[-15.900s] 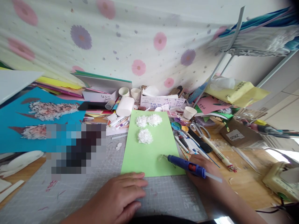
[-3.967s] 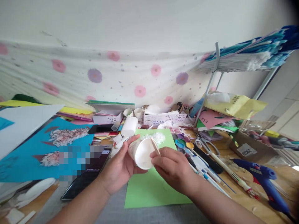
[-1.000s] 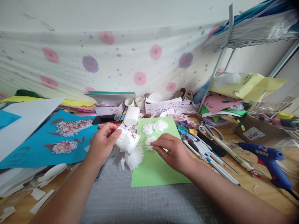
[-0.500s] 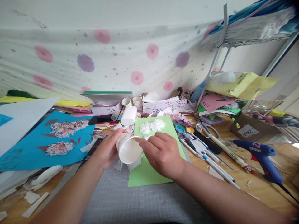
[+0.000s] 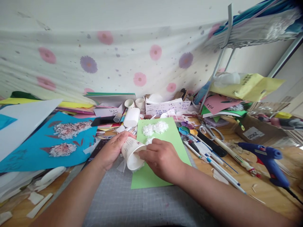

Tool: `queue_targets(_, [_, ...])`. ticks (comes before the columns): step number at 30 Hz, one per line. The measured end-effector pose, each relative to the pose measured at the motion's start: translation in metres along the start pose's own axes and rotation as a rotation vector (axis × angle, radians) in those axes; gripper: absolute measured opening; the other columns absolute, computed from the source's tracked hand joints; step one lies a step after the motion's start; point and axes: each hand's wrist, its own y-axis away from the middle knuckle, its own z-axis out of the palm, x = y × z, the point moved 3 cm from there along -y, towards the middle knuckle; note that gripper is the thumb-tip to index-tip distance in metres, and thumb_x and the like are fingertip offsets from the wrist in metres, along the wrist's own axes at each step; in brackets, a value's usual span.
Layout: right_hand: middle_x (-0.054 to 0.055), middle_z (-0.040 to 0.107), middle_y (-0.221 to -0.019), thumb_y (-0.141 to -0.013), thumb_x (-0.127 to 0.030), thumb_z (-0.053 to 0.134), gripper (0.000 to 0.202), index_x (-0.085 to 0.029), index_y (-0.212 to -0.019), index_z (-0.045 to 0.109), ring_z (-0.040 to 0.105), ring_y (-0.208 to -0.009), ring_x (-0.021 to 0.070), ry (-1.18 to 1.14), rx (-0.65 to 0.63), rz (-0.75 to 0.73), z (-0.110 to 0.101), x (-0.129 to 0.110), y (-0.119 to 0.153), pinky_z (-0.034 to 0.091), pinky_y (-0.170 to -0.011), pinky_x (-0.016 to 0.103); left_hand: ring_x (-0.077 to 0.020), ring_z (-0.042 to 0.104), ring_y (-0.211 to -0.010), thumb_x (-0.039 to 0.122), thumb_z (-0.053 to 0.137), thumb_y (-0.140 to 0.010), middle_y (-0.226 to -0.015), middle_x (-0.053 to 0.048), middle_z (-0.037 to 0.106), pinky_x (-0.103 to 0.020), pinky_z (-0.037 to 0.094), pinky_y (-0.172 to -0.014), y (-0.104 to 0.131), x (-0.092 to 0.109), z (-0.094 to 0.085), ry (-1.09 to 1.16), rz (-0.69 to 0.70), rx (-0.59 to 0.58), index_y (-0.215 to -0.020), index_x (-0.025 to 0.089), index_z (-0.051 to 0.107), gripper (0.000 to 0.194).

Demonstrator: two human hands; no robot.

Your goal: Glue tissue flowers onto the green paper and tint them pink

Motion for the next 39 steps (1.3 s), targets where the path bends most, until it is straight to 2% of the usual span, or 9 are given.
queue_targets(5, [0.0, 0.058, -0.059, -0.086, -0.015, 0.055, 0.018, -0.022, -0.088, 0.071, 0.042, -0.059, 0.0153, -0.007, -0.042, 0.003, -0.01, 0.011, 0.008, 0.028, -0.053, 0.029, -0.0179, 0.053, -0.068, 0.055, 0.055, -0.08, -0.078, -0.002, 0.061, -0.025, 0.041, -0.058, -0.006, 0.002, -0.018, -0.085, 0.047, 0.131, -0.088, 0.018, 0.063, 0.039])
queue_targets(9, [0.001, 0.058, -0.06, -0.089, -0.015, 0.051, 0.019, -0.019, -0.086, 0.07, 0.042, -0.058, 0.0144, 0.06, 0.044, -0.001, -0.017, 0.016, 0.014, 0.03, -0.054, 0.028, -0.0205, 0.057, -0.072, 0.057, 0.055, -0.079, -0.082, -0.002, 0.064, -0.026, 0.043, -0.061, -0.009, 0.003, -0.032, -0.171, 0.079, 0.25, -0.093, 0.02, 0.063, 0.04])
queue_targets(13, [0.002, 0.06, -0.063, -0.091, -0.017, 0.047, 0.022, -0.017, -0.1, 0.068, 0.044, -0.059, 0.0151, 0.151, 0.109, -0.081, -0.008, 0.014, 0.012, 0.032, -0.055, 0.03, -0.0214, 0.059, -0.079, 0.052, 0.053, -0.082, -0.088, -0.001, 0.067, -0.025, 0.041, -0.065, -0.003, 0.012, -0.032, -0.452, 0.236, 0.335, -0.09, 0.024, 0.066, 0.032])
queue_targets(17, [0.003, 0.063, -0.067, -0.092, -0.017, 0.046, 0.025, -0.017, -0.106, 0.067, 0.045, -0.063, 0.0167, 0.201, 0.068, -0.077, 0.002, 0.014, 0.008, 0.032, -0.056, 0.031, -0.0213, 0.059, -0.081, 0.047, 0.052, -0.083, -0.092, 0.0, 0.068, -0.025, 0.041, -0.066, 0.006, 0.024, -0.029, -0.623, 0.361, 0.397, -0.093, 0.025, 0.066, 0.029])
queue_targets(21, [0.003, 0.06, -0.063, -0.088, -0.016, 0.05, 0.021, -0.019, -0.096, 0.069, 0.044, -0.063, 0.0169, 0.114, -0.085, -0.04, 0.0, 0.016, 0.01, 0.033, -0.057, 0.031, -0.0202, 0.057, -0.079, 0.046, 0.053, -0.083, -0.088, 0.0, 0.066, -0.025, 0.039, -0.066, 0.012, 0.031, -0.042, -0.642, 0.375, 0.476, -0.096, 0.023, 0.066, 0.029])
queue_targets(25, [0.004, 0.063, -0.066, -0.088, -0.013, 0.049, 0.019, -0.017, -0.09, 0.068, 0.05, -0.065, 0.0164, -0.083, -0.076, 0.024, -0.013, 0.021, 0.014, 0.038, -0.059, 0.028, -0.0197, 0.054, -0.08, 0.047, 0.055, -0.083, -0.085, 0.001, 0.064, -0.027, 0.04, -0.066, 0.01, 0.03, -0.058, -0.279, 0.312, 0.585, -0.093, 0.02, 0.065, 0.031])
queue_targets(30, [0.002, 0.063, -0.067, -0.088, -0.017, 0.054, 0.011, -0.018, -0.08, 0.062, 0.056, -0.062, 0.0129, -0.418, 0.166, 0.161, -0.031, 0.029, 0.013, 0.045, -0.059, 0.025, -0.0245, 0.063, -0.08, 0.062, 0.054, -0.077, -0.081, -0.003, 0.069, -0.034, 0.05, -0.066, 0.002, 0.019, -0.041, 0.201, 0.105, 0.35, -0.089, 0.019, 0.063, 0.045])
queue_targets(34, [0.003, 0.059, -0.074, -0.089, -0.024, 0.055, 0.011, -0.02, -0.078, 0.057, 0.058, -0.074, 0.015, -0.588, 0.269, 0.16, -0.048, 0.022, 0.013, 0.05, -0.066, 0.028, -0.0264, 0.064, -0.082, 0.065, 0.058, -0.071, -0.084, -0.004, 0.07, -0.037, 0.054, -0.067, 0.004, 0.013, -0.014, 0.318, 0.014, 0.221, -0.085, 0.021, 0.065, 0.046])
queue_targets(39, [0.013, 0.06, -0.117, -0.089, -0.014, 0.052, 0.005, -0.018, -0.087, 0.053, 0.061, -0.101, 0.0163, -0.61, 0.019, -0.054, -0.053, -0.006, 0.011, 0.051, -0.085, 0.03, -0.0195, 0.063, -0.081, 0.05, 0.066, -0.074, -0.086, -0.001, 0.069, -0.028, 0.053, -0.068, 0.01, 0.007, 0.019, 0.503, -0.008, 0.113, -0.09, 0.022, 0.066, 0.031])
